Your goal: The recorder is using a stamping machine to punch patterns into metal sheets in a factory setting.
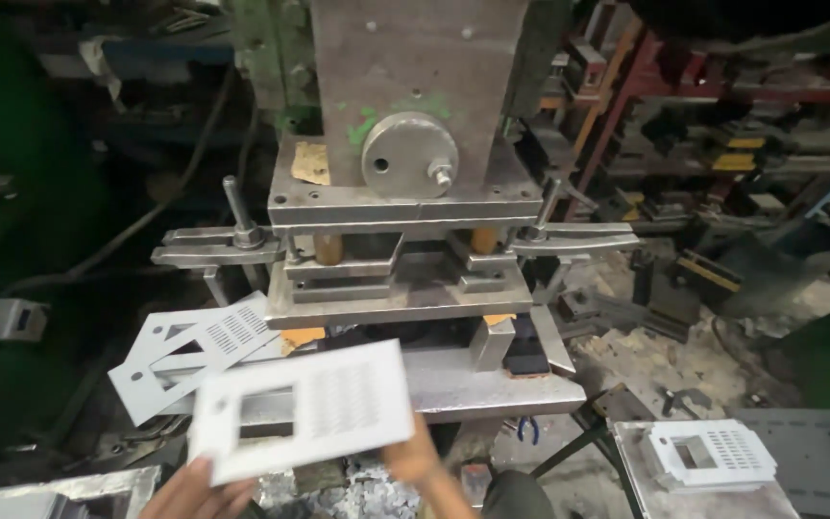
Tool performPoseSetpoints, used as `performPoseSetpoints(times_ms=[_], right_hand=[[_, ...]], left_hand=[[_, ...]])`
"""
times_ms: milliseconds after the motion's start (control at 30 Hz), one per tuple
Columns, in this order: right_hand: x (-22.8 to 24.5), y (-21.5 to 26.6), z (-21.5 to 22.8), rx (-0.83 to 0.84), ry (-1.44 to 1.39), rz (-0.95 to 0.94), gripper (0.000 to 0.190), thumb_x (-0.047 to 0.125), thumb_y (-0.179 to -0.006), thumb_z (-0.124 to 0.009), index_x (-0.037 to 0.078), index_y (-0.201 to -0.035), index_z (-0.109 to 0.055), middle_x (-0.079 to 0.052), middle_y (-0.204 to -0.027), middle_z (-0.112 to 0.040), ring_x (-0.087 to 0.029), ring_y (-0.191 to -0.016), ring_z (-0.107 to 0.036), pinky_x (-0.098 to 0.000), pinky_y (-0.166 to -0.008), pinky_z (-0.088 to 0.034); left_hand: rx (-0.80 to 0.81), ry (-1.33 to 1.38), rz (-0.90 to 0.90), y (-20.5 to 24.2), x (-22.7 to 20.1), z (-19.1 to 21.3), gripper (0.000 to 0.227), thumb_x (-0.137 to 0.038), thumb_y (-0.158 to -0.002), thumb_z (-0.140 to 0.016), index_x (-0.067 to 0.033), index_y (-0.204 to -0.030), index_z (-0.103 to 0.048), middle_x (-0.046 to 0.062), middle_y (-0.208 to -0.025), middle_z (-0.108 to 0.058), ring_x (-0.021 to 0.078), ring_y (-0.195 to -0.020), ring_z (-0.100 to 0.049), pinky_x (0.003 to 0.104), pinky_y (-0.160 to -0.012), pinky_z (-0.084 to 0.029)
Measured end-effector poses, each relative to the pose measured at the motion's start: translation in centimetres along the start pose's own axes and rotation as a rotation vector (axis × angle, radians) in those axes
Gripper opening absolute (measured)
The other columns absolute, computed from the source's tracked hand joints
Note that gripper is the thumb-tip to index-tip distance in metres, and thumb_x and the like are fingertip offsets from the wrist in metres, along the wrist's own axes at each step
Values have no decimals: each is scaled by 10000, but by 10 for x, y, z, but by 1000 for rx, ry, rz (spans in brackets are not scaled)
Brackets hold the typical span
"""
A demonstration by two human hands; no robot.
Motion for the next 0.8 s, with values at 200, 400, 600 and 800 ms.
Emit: performPoseSetpoints(times_ms=[200,400,600,800], right_hand=[[108,8,8,-214,-530,-351,381,236,-1009,-503,42,-1333,-551,-110,-1121,-701,-196,-798,-731,-330,-614,-619],[64,-99,54,-355,-511,-374,306,233,-1043,-519,-27,-1169,-622,-103,-903,-711,-161,-633,-646,-304,-496,-512],[68,-154,37,-536,-673,-548,185,190,-1034,-472,24,-1075,-544,-115,-847,-707,-218,-637,-684,-333,-503,-523],[65,-125,28,-817,-1117,-344,197,249,-1048,-542,60,-1105,-544,-77,-832,-680,-197,-730,-700,-313,-643,-596]], left_hand=[[268,36,-152,45,-76,-224,470,-235,-998,-538,103,-1324,-561,227,-1181,-680,324,-1050,-705,432,-959,-575],[464,220,-83,44,-84,-297,478,-291,-1042,-538,133,-1262,-556,214,-1214,-689,276,-1174,-688,363,-1058,-565],[424,-97,-16,75,-43,-226,493,-330,-974,-551,22,-1313,-617,191,-1272,-736,286,-1185,-705,409,-1028,-543],[433,-97,-93,-65,86,-21,560,-318,-985,-583,91,-1368,-576,275,-1303,-688,413,-1219,-695,513,-1063,-527]])
Point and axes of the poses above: each hand's wrist, its own y-axis away from the middle knuckle, its own z-axis out of the back of the hand, x = y × z, the point moved 7 cm from there along -y, towards the middle knuckle
